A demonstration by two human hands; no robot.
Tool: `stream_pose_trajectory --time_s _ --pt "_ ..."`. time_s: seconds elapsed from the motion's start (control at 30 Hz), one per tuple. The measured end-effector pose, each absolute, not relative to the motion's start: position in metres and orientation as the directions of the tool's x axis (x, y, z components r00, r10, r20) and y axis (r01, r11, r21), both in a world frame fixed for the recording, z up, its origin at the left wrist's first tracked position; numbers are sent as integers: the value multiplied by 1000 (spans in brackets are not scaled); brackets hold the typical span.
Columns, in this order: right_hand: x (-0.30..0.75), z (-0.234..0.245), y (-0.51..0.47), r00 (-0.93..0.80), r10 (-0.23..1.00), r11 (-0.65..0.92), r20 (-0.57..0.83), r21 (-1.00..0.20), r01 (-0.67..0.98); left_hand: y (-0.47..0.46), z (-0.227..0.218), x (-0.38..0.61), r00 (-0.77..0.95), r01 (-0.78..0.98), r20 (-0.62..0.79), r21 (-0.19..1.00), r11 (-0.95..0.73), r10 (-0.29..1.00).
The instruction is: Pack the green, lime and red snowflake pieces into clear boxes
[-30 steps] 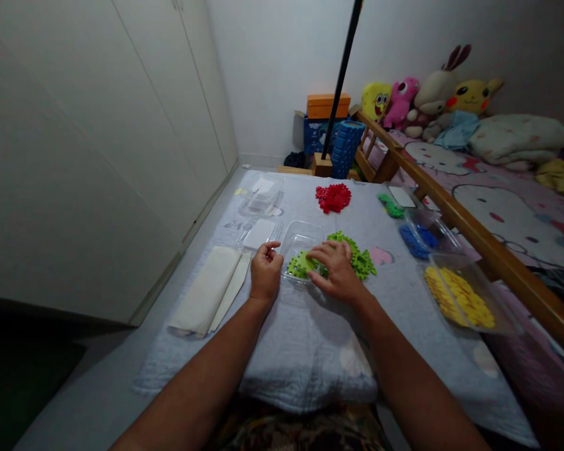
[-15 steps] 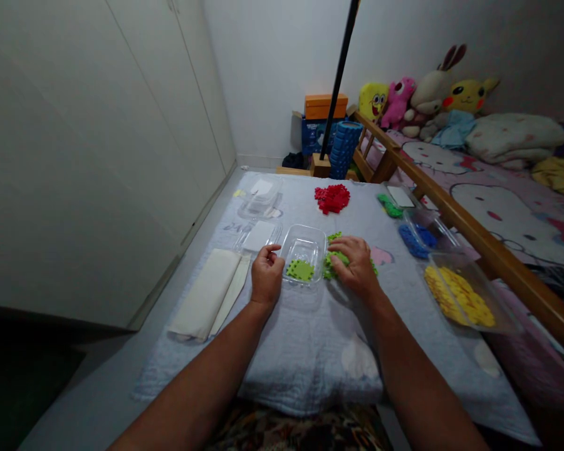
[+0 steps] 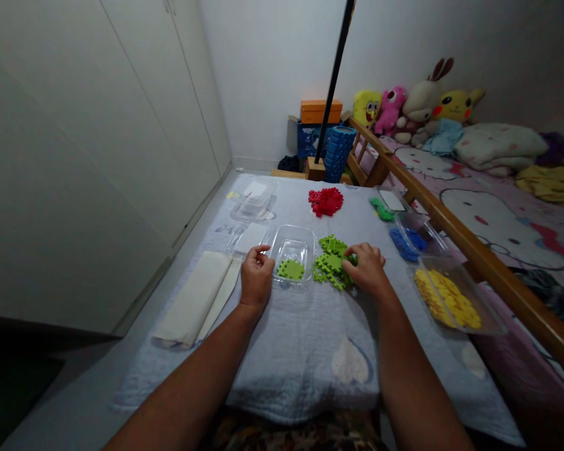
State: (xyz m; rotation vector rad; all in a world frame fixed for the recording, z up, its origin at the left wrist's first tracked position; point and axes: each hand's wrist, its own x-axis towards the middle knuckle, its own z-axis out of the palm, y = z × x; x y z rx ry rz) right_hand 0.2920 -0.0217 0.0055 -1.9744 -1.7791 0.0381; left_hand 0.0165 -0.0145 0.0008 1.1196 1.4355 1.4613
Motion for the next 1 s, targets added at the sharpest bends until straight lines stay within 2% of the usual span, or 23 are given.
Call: stream_pose_trajectory --time_s 0.23,0.43,0.63,0.83,1.0 --pt "285 -3 -17 188 924 -56 332 -369 928 -13 -2 17 -304 15 43 999 -41 952" --pt "285 3 -16 239 898 -38 370 -474 880 -13 -4 17 -293 14 47 999 -44 955" --pt "286 13 -16 227 855 149 467 -639 755 -13 -2 18 -293 -15 30 999 -36 956" --pt "276 24 -19 302 802 262 515 -759 596 -15 2 20 -281 -15 31 999 -37 959" --pt "247 27 -26 167 847 363 505 -778 513 -17 3 21 -256 -21 30 999 -36 966"
